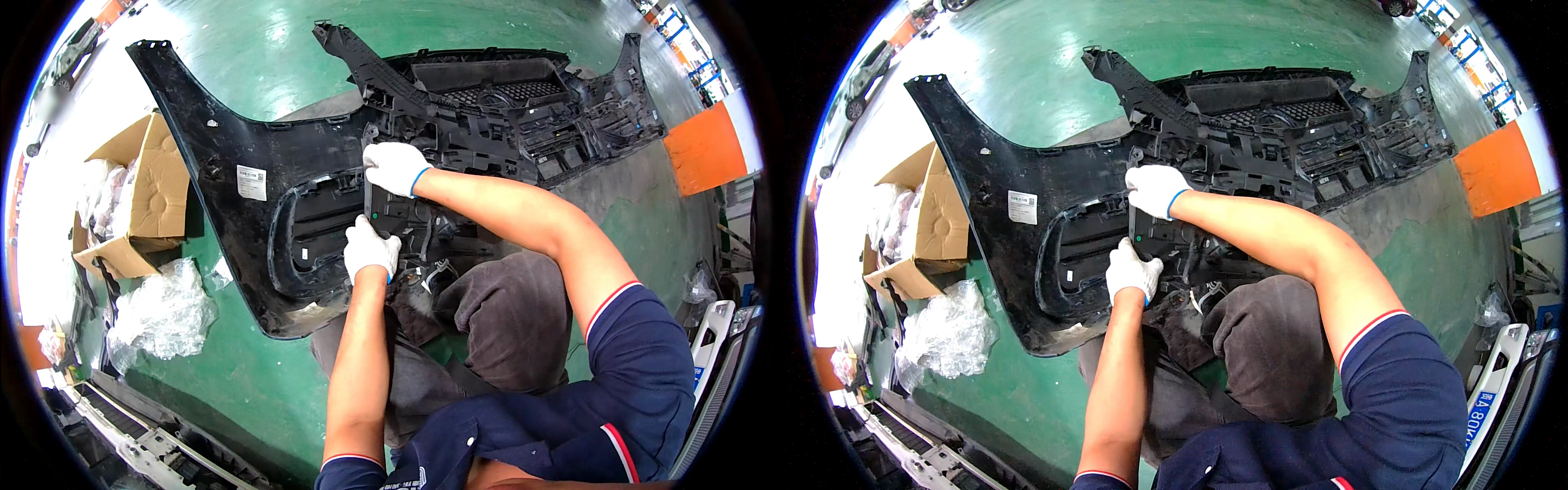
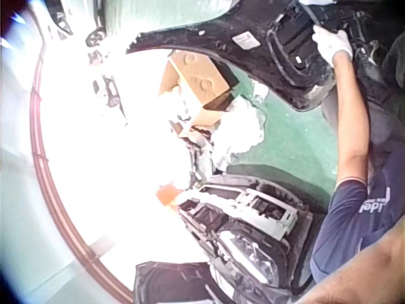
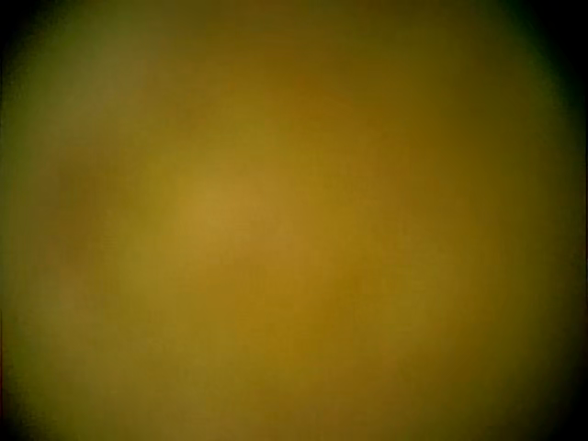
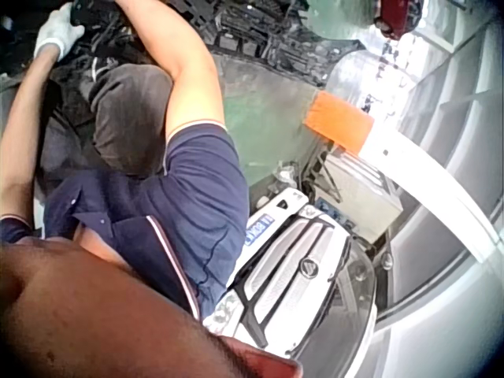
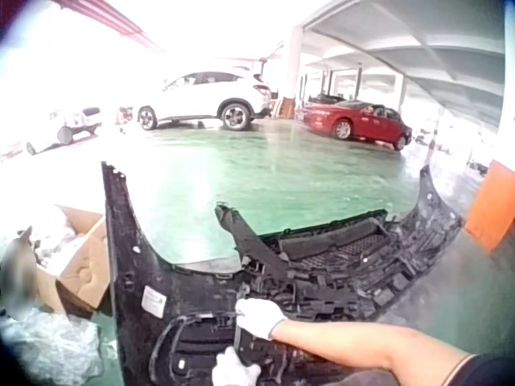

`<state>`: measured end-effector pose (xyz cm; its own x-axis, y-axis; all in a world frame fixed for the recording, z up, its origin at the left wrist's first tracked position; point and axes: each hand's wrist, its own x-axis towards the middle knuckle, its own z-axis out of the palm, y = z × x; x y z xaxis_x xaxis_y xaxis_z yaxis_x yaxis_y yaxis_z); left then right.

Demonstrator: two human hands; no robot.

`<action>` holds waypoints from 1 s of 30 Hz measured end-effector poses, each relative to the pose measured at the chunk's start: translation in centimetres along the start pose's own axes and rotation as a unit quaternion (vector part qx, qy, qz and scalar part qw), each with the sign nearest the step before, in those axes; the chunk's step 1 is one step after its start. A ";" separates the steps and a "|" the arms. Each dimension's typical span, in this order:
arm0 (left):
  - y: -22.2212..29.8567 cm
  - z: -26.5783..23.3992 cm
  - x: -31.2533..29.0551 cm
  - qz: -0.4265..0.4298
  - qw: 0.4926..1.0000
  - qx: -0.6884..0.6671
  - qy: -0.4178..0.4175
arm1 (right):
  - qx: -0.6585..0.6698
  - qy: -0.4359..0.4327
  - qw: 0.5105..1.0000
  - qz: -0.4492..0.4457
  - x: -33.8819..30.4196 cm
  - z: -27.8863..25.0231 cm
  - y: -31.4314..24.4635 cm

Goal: The person assembles a large black plastic car bumper component on a green workshop floor. They connect a smaller internal plastic frame to the main bumper shell, aligning the parts and securing them by hand. The person then manipulates the wiring harness and clips to ensure the assembly is complete.

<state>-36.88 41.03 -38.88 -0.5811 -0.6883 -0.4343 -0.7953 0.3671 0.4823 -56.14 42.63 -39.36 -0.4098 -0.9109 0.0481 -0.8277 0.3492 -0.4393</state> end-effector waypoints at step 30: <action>1.0 1.1 -1.4 -0.021 0.988 -0.018 -0.149 | -0.173 -0.123 0.975 -0.070 3.2 0.9 -0.6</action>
<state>-37.05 43.06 -38.62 -0.5777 -0.4854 -0.6562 -0.8158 0.3159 0.4845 -56.65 39.34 -39.73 -0.2149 -0.9650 -0.1505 -0.9658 0.2328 -0.1138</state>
